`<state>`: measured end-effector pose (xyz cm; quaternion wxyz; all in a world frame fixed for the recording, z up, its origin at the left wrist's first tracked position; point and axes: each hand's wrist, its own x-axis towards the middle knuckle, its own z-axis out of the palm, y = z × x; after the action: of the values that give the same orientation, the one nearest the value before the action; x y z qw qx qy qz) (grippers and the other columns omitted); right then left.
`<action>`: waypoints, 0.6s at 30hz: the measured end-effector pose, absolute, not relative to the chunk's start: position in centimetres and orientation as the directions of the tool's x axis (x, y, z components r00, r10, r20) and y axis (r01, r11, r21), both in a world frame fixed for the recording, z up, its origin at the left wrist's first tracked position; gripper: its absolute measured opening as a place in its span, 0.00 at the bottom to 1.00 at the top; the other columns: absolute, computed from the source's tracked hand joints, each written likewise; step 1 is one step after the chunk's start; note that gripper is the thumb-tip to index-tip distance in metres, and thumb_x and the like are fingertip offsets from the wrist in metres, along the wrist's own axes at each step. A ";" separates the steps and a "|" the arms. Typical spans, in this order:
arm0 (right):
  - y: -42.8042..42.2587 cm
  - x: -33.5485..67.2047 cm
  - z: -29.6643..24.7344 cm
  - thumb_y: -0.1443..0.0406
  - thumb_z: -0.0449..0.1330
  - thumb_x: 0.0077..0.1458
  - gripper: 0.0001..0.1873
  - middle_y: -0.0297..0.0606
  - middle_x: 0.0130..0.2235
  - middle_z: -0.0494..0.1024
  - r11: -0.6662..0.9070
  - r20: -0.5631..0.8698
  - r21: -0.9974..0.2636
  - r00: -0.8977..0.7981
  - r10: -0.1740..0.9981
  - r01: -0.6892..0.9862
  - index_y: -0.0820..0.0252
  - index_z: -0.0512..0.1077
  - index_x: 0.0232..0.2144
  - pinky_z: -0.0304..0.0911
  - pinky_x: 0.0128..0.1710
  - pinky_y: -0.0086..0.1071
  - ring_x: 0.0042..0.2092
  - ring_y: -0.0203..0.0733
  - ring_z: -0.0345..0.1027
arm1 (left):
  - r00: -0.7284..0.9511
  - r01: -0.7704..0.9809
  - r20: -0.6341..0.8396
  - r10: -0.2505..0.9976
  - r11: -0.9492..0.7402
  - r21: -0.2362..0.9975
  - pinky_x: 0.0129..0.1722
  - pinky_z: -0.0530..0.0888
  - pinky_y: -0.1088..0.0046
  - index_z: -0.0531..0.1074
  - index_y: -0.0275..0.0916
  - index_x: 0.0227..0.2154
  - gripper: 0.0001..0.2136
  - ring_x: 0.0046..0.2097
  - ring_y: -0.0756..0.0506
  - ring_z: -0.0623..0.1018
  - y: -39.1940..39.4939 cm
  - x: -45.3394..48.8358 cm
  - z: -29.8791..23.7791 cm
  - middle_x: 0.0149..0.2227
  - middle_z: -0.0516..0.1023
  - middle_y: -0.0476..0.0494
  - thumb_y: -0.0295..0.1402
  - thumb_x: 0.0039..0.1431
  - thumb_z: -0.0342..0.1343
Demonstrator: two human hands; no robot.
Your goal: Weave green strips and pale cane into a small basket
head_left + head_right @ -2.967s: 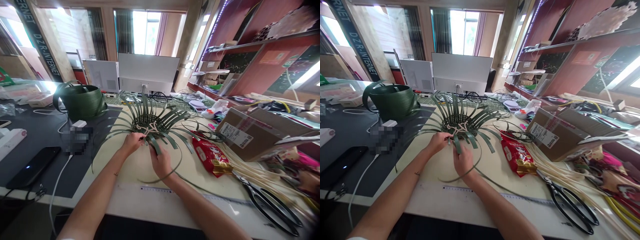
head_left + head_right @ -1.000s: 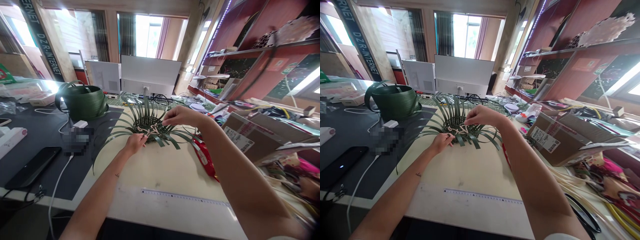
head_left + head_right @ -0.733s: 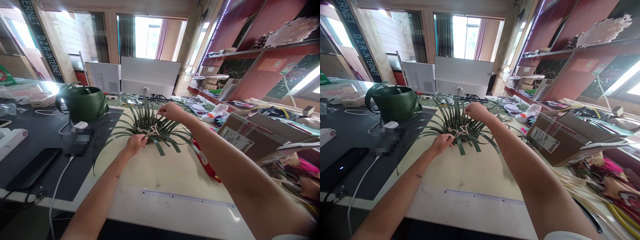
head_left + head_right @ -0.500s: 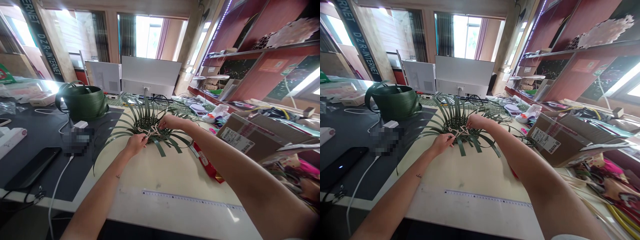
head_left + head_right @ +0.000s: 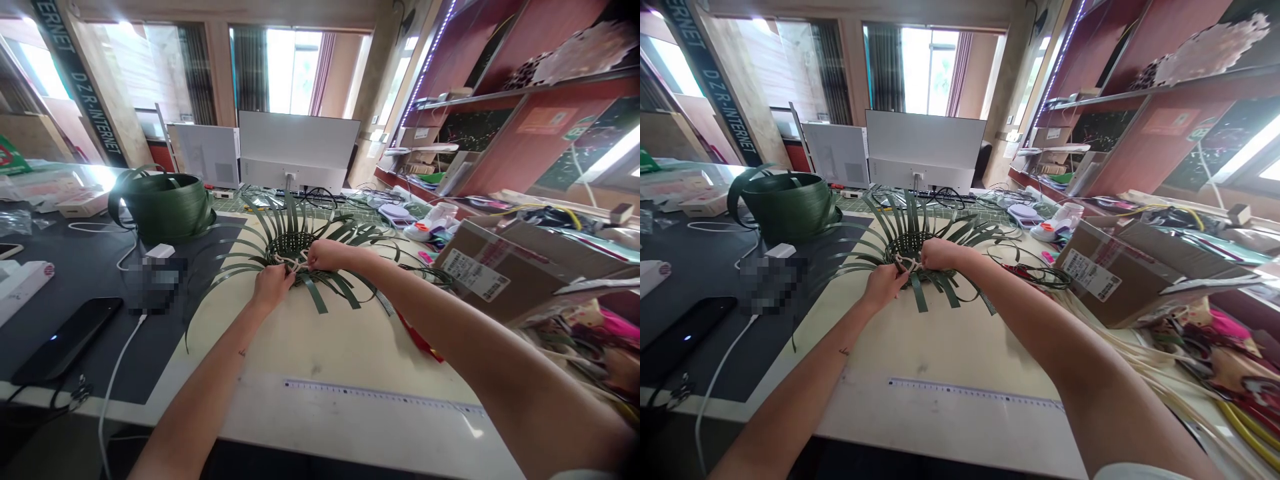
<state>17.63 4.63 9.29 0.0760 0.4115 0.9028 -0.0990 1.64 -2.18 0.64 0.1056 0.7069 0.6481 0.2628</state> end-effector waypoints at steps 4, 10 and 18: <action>5.1 17.8 8.6 0.66 0.60 0.45 0.09 0.40 0.30 0.78 0.622 -0.211 -0.099 -0.628 0.749 0.776 0.64 0.79 0.27 0.57 0.30 0.25 0.32 0.39 0.69 | -0.078 0.869 0.275 0.958 -0.069 0.489 0.30 0.65 0.74 0.75 0.40 0.33 0.12 0.35 0.44 0.78 -2.1 2.6 0.3 0.31 0.80 0.43 0.38 0.59 0.48; 5.2 17.7 8.5 0.64 0.60 0.46 0.09 0.40 0.28 0.78 0.595 -0.210 -0.104 -0.603 0.770 0.797 0.63 0.79 0.27 0.57 0.29 0.26 0.31 0.40 0.68 | -0.232 0.847 0.303 0.924 0.039 0.530 0.31 0.65 0.70 0.76 0.41 0.35 0.14 0.37 0.40 0.78 -1.8 3.6 -0.4 0.31 0.79 0.40 0.39 0.60 0.45; 5.2 18.2 8.8 0.62 0.59 0.49 0.10 0.37 0.24 0.73 0.622 -0.248 -0.166 -0.643 0.725 0.765 0.63 0.76 0.25 0.56 0.29 0.27 0.28 0.37 0.64 | -0.212 0.842 0.286 0.934 0.026 0.539 0.30 0.65 0.72 0.75 0.41 0.35 0.13 0.36 0.41 0.77 -2.0 3.6 -0.5 0.30 0.79 0.41 0.40 0.60 0.47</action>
<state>18.18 5.21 8.75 0.0785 0.4151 0.8972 -0.1287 3.64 -1.96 -0.48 0.0735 0.6232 0.7125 0.3139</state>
